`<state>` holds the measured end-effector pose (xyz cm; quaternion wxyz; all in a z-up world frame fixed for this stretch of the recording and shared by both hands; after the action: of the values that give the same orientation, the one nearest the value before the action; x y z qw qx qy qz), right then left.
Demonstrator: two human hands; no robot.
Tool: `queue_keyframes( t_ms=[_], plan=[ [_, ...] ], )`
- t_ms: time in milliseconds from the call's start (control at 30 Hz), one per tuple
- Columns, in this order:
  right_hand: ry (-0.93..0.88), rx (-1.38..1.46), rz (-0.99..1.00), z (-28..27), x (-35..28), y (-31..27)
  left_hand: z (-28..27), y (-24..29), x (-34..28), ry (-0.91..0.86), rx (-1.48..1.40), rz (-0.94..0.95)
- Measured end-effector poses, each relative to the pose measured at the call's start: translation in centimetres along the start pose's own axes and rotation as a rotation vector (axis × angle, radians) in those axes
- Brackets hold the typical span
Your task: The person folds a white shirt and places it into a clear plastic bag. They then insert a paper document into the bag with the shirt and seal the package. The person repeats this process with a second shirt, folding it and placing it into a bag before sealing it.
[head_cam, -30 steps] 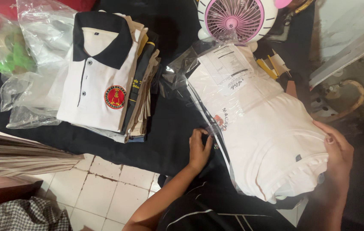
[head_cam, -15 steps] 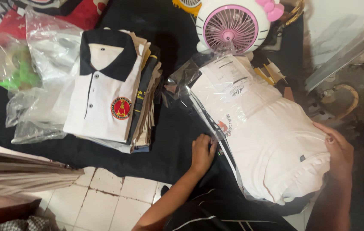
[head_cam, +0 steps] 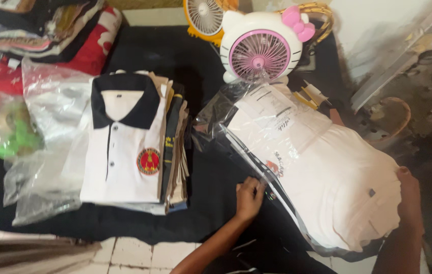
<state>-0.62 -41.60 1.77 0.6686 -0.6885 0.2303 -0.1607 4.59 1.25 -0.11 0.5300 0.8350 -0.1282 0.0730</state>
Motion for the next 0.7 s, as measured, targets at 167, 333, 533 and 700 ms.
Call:
queue_keyframes(
  t_ms=[167,333,533,700],
  plan=[
    [0.020,0.067,0.052,-0.5,-0.2,0.7,0.1,-2.8,0.8,-0.046,-0.010,0.201],
    [0.094,0.119,0.111,0.6,-1.2,-0.2,0.4,-5.5,1.8,-0.154,-0.336,0.235],
    [0.094,0.024,0.065,1.0,-2.8,-0.3,-1.9,-4.8,3.6,-0.165,-0.680,0.119],
    [0.169,0.017,-0.068,2.5,-6.0,1.7,-4.2,-2.3,5.3,-0.233,-0.623,0.162]
  ],
)
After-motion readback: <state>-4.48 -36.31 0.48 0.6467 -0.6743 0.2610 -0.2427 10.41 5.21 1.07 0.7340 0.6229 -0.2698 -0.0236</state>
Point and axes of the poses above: each hand's wrist, its own x-axis towards the middle knuckle, its own z-axis out of the palm, y = z × x, the point moved 1 cm from there along x, towards the middle knuckle, and after that the axes turned 1 degree about -x, right-handed, at the moved point
